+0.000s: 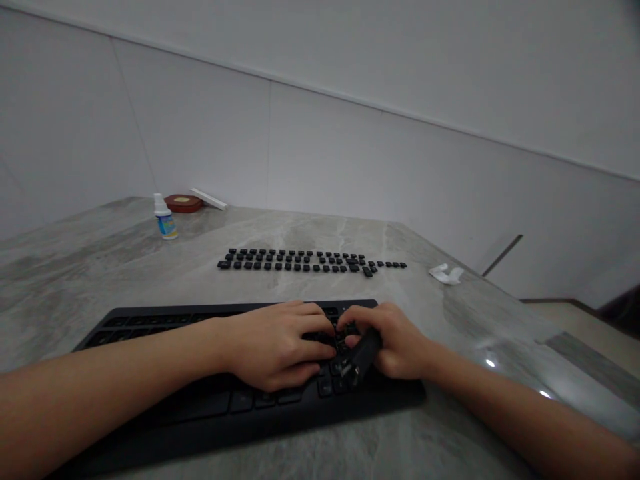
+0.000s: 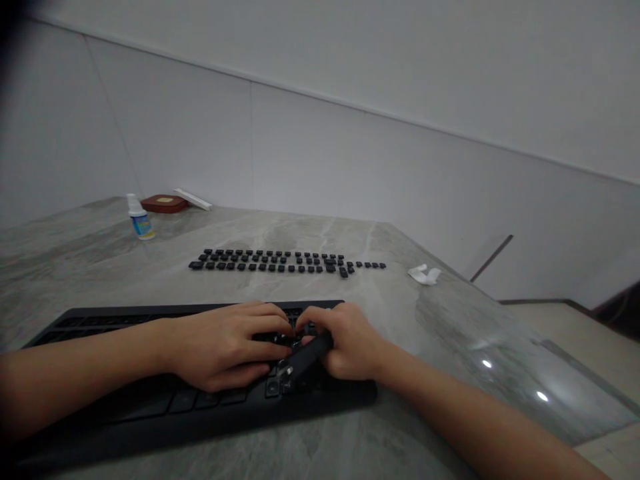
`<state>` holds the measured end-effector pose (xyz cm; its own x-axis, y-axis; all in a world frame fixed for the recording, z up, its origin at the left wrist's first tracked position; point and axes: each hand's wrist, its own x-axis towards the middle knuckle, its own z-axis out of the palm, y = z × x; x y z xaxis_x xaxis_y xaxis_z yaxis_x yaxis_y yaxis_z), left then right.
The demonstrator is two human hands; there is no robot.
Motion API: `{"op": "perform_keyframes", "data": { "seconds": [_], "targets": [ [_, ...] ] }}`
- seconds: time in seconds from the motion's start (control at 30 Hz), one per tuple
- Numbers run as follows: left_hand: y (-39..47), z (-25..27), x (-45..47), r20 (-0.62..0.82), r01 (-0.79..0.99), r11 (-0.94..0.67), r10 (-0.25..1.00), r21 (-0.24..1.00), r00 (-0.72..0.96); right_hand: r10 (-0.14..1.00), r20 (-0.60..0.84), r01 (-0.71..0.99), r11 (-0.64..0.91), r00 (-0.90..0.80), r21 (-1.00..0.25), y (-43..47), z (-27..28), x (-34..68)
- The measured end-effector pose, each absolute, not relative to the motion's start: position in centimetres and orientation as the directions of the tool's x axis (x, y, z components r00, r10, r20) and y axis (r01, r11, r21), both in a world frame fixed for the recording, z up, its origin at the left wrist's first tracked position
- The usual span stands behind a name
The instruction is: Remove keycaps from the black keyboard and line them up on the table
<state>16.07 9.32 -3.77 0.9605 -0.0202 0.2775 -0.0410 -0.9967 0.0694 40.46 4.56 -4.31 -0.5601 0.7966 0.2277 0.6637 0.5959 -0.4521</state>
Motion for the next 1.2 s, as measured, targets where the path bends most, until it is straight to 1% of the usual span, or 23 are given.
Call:
{"op": "perform_keyframes", "data": {
  "seconds": [0.1, 0.17, 0.23, 0.27, 0.33, 0.4, 0.47, 0.5, 0.53, 0.57, 0.6, 0.67, 0.73, 0.8, 0.87, 1.0, 1.1, 1.2],
  "targets": [
    [9.3, -3.7, 16.1, 0.273, -0.036, -0.997, -0.014, 0.076, 0.962, 0.822, 0.218, 0.64, 0.552, -0.527, -0.535, 4.6, -4.6, 40.4],
    [9.3, -3.7, 16.1, 0.267, -0.032, -0.996, -0.009, 0.082, 0.964, 0.815, 0.215, 0.612, 0.554, -0.539, -0.564, 4.9, -4.9, 40.5],
    [9.3, -3.7, 16.1, 0.26, -0.031, -0.996, -0.007, 0.089, 0.965, 0.76, 0.262, 0.553, 0.624, -0.595, -0.552, 5.2, -5.1, 40.7],
    [9.3, -3.7, 16.1, 0.258, -0.03, -0.995, -0.005, 0.092, 0.966, 0.712, 0.307, 0.514, 0.681, -0.632, -0.522, 5.3, -5.2, 40.8],
    [9.3, -3.7, 16.0, 0.252, -0.025, -0.995, 0.0, 0.097, 0.968, 0.58, 0.416, 0.426, 0.808, -0.701, -0.408, 5.6, -5.1, 41.0],
    [9.3, -3.7, 16.0, 0.249, -0.015, -0.995, 0.009, 0.096, 0.968, 0.409, 0.503, 0.348, 0.912, -0.761, -0.216, 5.6, -4.9, 41.0],
    [9.3, -3.7, 16.0, 0.25, -0.01, -0.996, 0.013, 0.091, 0.968, 0.261, 0.511, 0.298, 0.954, -0.819, -0.009, 5.2, -4.7, 40.9],
    [9.3, -3.7, 16.0, 0.253, -0.01, -0.996, 0.012, 0.087, 0.967, 0.224, 0.498, 0.294, 0.954, -0.838, 0.066, 5.0, -4.5, 40.9],
    [9.3, -3.7, 16.0, 0.255, -0.011, -0.996, 0.011, 0.084, 0.967, 0.226, 0.483, 0.311, 0.945, -0.846, 0.102, 4.7, -4.4, 40.8],
    [9.3, -3.7, 16.0, 0.256, -0.013, -0.996, 0.009, 0.084, 0.967, 0.263, 0.476, 0.344, 0.934, -0.839, 0.091, 4.4, -4.4, 40.7],
    [9.3, -3.7, 16.0, 0.255, -0.014, -0.996, 0.009, 0.085, 0.967, 0.328, 0.476, 0.391, 0.92, -0.816, 0.038, 4.2, -4.4, 40.6],
    [9.3, -3.7, 16.0, 0.254, -0.011, -0.996, 0.013, 0.092, 0.967, 0.504, 0.459, 0.496, 0.855, -0.731, -0.15, 4.0, -4.5, 40.4],
    [9.3, -3.7, 16.0, 0.255, -0.009, -0.995, 0.016, 0.097, 0.967, 0.681, 0.382, 0.583, 0.732, -0.625, -0.352, 4.1, -4.6, 40.2],
    [9.3, -3.7, 16.0, 0.263, -0.01, -0.995, 0.015, 0.096, 0.965, 0.789, 0.287, 0.64, 0.61, -0.542, -0.468, 4.2, -4.6, 40.1],
    [9.3, -3.7, 16.0, 0.272, -0.016, -0.995, 0.01, 0.094, 0.962, 0.839, 0.22, 0.678, 0.534, -0.497, -0.506, 4.3, -4.3, 39.9],
    [9.2, -3.6, 16.0, 0.266, -0.011, -0.996, 0.014, 0.093, 0.964, 0.885, 0.149, 0.727, 0.449, -0.441, -0.519, 4.2, -3.7, 39.5],
    [9.2, -3.6, 16.0, 0.273, -0.011, -0.996, 0.014, 0.09, 0.962, 0.901, 0.12, 0.73, 0.411, -0.418, -0.546, 4.1, -3.6, 39.4],
    [9.3, -3.7, 16.0, 0.283, -0.019, -0.996, 0.008, 0.092, 0.959, 0.911, 0.098, 0.688, 0.37, -0.4, -0.624, 4.2, -3.6, 39.3]
  ]
}}
